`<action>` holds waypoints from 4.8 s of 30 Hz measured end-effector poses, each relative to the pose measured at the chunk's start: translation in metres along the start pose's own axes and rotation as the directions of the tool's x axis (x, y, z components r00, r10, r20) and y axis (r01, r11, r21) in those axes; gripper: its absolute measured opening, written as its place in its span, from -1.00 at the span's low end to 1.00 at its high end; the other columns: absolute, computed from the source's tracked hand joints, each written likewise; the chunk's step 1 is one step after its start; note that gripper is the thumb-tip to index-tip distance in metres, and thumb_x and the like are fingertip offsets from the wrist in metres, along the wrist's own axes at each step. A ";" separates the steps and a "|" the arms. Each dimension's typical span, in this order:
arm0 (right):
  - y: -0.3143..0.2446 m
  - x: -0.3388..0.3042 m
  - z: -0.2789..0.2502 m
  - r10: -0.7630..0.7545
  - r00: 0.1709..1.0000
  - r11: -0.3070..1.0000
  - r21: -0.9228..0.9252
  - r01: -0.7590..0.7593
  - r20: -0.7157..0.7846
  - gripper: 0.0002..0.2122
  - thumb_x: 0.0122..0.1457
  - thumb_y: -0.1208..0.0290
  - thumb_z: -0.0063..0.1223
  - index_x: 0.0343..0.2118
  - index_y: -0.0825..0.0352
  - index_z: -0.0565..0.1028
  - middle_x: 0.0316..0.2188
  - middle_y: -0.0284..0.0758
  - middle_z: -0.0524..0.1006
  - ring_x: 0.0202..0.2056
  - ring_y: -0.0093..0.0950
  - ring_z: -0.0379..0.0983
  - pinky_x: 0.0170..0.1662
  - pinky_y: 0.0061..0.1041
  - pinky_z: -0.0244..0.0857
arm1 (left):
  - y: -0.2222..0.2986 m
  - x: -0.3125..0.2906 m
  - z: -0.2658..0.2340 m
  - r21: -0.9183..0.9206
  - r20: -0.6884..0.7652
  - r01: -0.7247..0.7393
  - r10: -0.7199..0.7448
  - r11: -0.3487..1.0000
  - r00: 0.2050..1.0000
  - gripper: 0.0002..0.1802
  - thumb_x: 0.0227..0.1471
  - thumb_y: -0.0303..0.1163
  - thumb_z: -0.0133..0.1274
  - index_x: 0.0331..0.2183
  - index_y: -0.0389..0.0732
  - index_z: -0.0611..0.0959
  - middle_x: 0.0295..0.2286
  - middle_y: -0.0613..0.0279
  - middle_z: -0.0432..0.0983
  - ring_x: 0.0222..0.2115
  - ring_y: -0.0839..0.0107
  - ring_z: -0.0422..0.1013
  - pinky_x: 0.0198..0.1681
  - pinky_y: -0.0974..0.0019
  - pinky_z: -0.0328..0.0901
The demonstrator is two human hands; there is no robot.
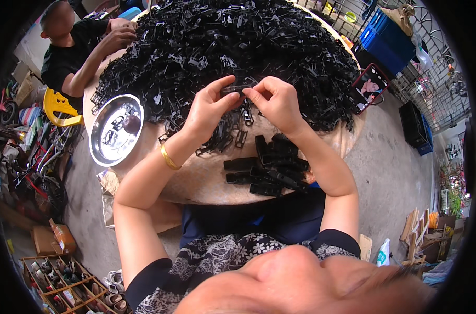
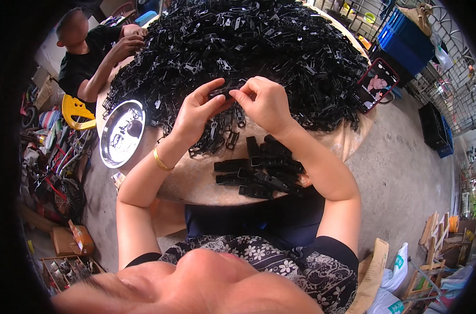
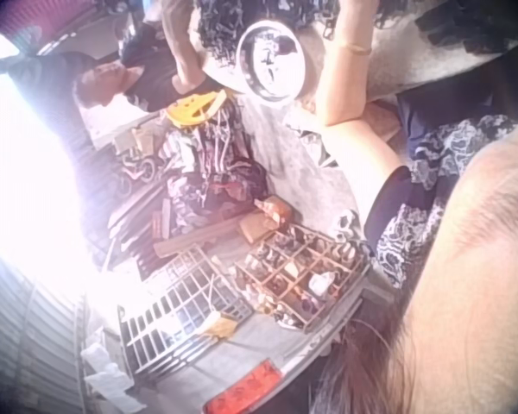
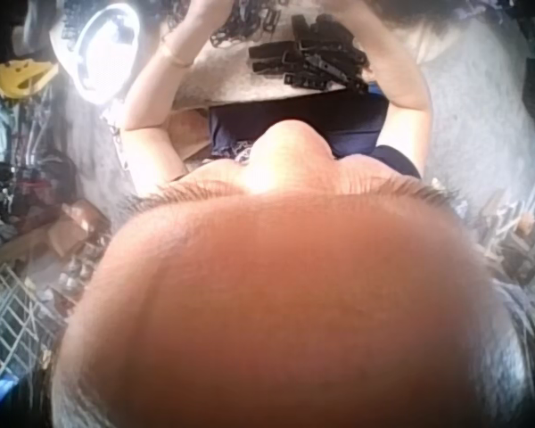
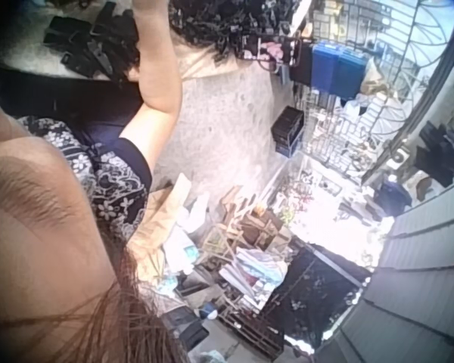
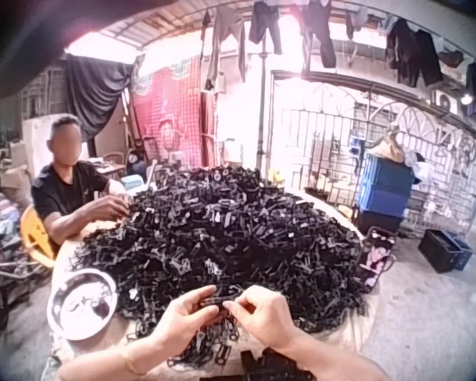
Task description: The person assembles small black plastic components by hand, fitting the pieces together and placing the assembled units on the table.
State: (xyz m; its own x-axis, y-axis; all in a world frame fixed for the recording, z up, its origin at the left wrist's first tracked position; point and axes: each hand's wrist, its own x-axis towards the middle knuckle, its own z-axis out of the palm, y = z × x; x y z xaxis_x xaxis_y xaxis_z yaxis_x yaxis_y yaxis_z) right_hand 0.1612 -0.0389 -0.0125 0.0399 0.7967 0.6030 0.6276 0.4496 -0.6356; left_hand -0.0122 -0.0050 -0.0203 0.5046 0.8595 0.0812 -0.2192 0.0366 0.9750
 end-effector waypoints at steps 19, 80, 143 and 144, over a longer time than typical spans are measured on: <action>0.091 0.145 -0.013 0.024 0.973 0.589 -0.790 0.171 0.229 -0.65 0.02 0.45 -0.08 -0.07 0.20 0.41 -0.14 -0.26 0.46 -0.11 -0.28 0.39 -0.01 -0.24 0.20 | 0.002 -0.007 0.015 0.102 0.086 0.067 -0.076 0.992 0.993 -0.58 0.12 -0.46 -0.11 0.01 -0.35 0.29 -0.33 0.18 0.40 -0.35 0.40 0.48 -0.25 0.40 0.41; 0.000 0.000 0.005 0.114 0.956 0.845 0.480 -0.236 0.269 -0.84 0.01 0.39 0.19 -0.49 0.40 0.56 -0.59 -0.50 0.45 -0.58 -0.78 0.22 -0.55 -0.70 0.12 | 0.002 -0.003 0.007 -0.130 -0.102 -0.023 0.009 0.991 0.995 -0.58 0.08 -0.46 -0.03 -0.03 -0.38 0.34 -0.23 0.08 0.46 -0.25 0.43 0.44 -0.11 0.38 0.37; 0.052 0.027 -0.032 -0.012 1.000 0.972 -0.233 0.014 0.010 -0.81 -0.04 0.32 0.14 -0.36 0.27 0.54 -0.52 -0.27 0.55 -0.47 -0.35 0.49 -0.40 -0.45 0.34 | 0.064 0.125 -0.078 0.910 0.362 -0.287 0.234 -0.299 0.902 -0.69 -0.20 -0.49 0.02 -0.27 -0.16 0.57 -0.33 0.10 0.47 -0.18 0.14 0.33 -0.05 0.22 0.22; 0.051 0.027 -0.032 -0.012 1.000 0.974 -0.225 0.013 0.006 -0.81 -0.04 0.32 0.14 -0.36 0.27 0.54 -0.51 -0.27 0.55 -0.47 -0.34 0.49 -0.40 -0.45 0.34 | 0.064 0.128 -0.087 0.944 0.310 -0.264 0.265 -0.197 0.913 -0.65 -0.24 -0.54 0.01 -0.26 -0.17 0.57 -0.32 0.08 0.45 -0.18 0.12 0.32 -0.04 0.22 0.21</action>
State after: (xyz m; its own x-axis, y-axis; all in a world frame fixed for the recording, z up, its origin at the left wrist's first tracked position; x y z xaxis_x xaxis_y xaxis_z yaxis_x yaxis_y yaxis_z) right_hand 0.2193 -0.0070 -0.0132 0.0273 0.7935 0.6080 0.7868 0.3581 -0.5027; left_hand -0.0344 0.1521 0.0349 0.6619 0.6362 0.3965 0.6983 -0.7156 -0.0177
